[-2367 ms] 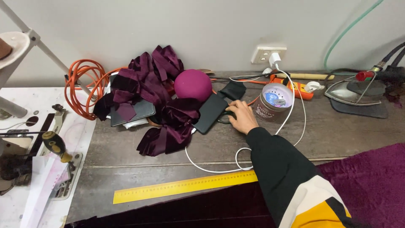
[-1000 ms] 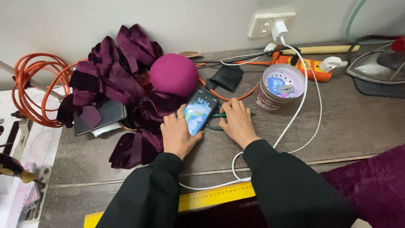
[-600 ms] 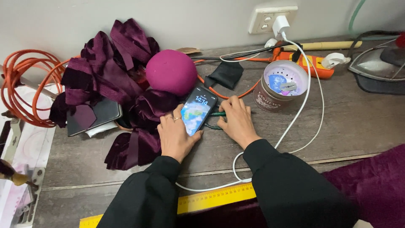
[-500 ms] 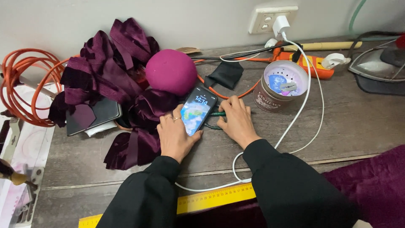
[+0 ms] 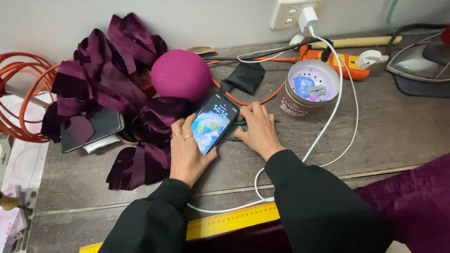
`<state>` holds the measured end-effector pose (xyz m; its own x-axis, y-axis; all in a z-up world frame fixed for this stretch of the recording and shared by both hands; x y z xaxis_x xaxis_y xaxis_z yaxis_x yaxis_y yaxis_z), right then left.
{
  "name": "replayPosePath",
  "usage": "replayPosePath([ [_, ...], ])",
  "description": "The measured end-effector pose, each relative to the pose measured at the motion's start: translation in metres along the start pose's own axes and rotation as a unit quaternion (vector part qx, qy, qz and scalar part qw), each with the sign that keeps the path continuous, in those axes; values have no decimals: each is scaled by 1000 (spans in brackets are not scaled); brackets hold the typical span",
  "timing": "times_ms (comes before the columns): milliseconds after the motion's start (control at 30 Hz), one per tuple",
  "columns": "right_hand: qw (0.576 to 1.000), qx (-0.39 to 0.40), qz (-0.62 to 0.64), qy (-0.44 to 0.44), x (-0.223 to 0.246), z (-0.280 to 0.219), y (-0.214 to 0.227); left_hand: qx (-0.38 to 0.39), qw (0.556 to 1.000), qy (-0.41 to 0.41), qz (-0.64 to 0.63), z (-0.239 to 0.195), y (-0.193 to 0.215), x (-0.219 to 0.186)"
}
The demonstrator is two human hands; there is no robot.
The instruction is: Measuring, marking, and cutting a large piece of purple velvet fabric on a work table.
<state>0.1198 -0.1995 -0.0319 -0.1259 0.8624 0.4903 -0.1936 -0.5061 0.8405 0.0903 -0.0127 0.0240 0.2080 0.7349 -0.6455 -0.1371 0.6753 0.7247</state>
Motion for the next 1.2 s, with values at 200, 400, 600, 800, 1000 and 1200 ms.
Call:
replayPosePath([
  [200, 1000, -1, 15, -8, 1, 0, 4, -97, 990, -74, -71, -20, 30, -22],
  [400, 996, 57, -8, -73, -2, 2, 0, -148, 974, -137, -102, -32, 49, -45],
  [600, 993, 48, 20, -104, 6, 2, 12, -171, 964, -174, -106, -36, 53, -56],
  [800, 995, 44, 12, -94, 12, 1, 17, -176, 961, -179, -112, -39, 52, -54],
  [1000, 993, 40, 9, -106, 9, 1, 16, -177, 960, -181, -120, -41, 56, -57],
  [1200, 994, 30, 24, -101, 3, 1, 10, -174, 962, -177, -116, -41, 57, -56],
])
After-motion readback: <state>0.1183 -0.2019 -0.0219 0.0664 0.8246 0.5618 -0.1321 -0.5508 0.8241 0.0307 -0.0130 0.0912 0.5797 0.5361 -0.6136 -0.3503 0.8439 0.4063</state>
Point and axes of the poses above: each hand's wrist, its own z-axis towards the middle knuckle, its own y-axis out of the back of the hand, x = y × z, the point moved 10 cm from there along z, towards the middle knuckle, and after that the axes turned 7 degrees about -x, right-handed, at the moved point
